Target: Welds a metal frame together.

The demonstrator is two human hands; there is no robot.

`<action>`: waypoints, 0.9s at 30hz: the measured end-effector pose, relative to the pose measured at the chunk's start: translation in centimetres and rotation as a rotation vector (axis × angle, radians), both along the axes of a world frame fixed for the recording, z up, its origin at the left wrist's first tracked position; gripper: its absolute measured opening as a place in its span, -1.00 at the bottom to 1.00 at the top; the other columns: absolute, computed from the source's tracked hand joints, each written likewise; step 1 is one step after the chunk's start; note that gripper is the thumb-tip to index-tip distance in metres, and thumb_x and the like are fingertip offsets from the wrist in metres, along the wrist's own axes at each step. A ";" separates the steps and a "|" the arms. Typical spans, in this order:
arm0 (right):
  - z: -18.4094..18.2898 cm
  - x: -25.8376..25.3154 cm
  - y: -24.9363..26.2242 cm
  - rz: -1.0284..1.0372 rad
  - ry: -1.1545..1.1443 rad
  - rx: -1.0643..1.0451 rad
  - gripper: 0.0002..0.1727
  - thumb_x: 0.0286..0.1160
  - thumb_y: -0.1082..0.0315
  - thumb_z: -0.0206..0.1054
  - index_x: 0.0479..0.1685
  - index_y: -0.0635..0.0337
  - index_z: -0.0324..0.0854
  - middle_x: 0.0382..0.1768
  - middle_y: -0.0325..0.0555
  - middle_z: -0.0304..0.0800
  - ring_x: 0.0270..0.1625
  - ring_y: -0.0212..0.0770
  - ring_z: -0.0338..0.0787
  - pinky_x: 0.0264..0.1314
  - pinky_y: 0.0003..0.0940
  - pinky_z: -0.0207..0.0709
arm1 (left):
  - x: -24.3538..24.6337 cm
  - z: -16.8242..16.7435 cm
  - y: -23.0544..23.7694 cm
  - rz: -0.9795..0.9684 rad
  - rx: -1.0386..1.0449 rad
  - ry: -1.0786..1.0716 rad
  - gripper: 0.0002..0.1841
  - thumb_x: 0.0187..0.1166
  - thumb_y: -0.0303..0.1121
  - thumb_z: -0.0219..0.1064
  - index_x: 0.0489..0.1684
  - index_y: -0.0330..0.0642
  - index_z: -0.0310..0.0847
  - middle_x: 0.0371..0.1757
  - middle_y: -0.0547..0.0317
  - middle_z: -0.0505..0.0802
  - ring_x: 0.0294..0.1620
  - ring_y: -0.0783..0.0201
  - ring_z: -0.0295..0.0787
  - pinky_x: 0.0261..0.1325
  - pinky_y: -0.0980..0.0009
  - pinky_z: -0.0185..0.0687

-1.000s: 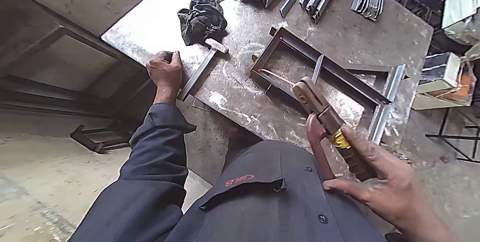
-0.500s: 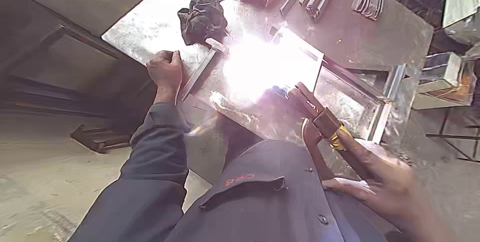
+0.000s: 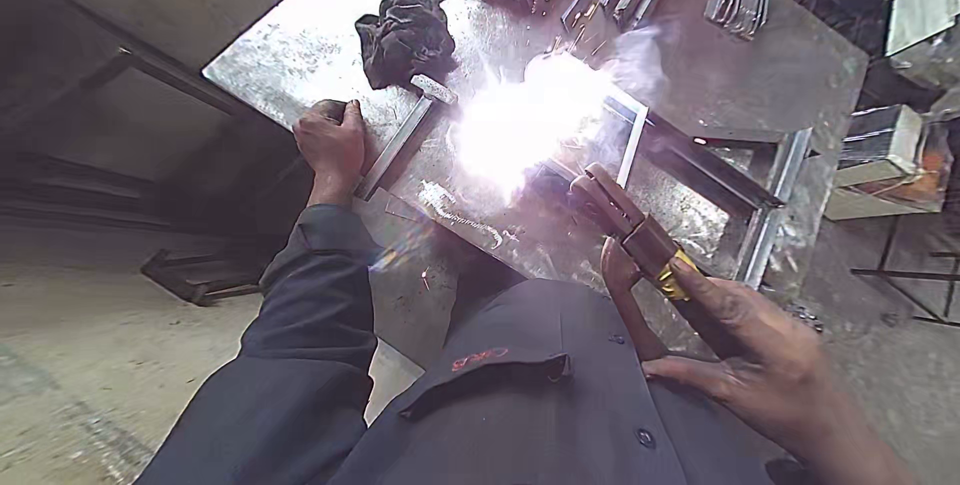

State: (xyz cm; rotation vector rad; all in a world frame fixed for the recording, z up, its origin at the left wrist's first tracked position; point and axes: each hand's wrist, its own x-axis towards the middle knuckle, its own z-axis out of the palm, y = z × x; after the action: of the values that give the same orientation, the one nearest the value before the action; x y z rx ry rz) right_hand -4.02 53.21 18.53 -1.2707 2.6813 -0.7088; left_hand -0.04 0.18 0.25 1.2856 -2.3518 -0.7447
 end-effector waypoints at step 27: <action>0.6 4.3 10.7 -0.680 -0.133 -0.423 0.27 0.00 -0.11 0.76 0.76 0.36 0.17 0.50 -0.20 0.62 0.28 -0.58 0.73 0.33 -0.64 0.65 | 0.0 0.7 -0.4 -0.035 0.097 -0.023 -0.44 0.68 0.06 0.22 0.11 -0.38 0.72 0.11 -0.42 0.83 0.22 -0.36 0.75 0.30 -0.48 0.47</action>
State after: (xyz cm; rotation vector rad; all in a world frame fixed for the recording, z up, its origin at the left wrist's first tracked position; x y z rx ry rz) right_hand 0.27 63.91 19.16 -0.2820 2.9278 -1.4272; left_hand -0.06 -0.18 0.94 1.3014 -2.3889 -0.8689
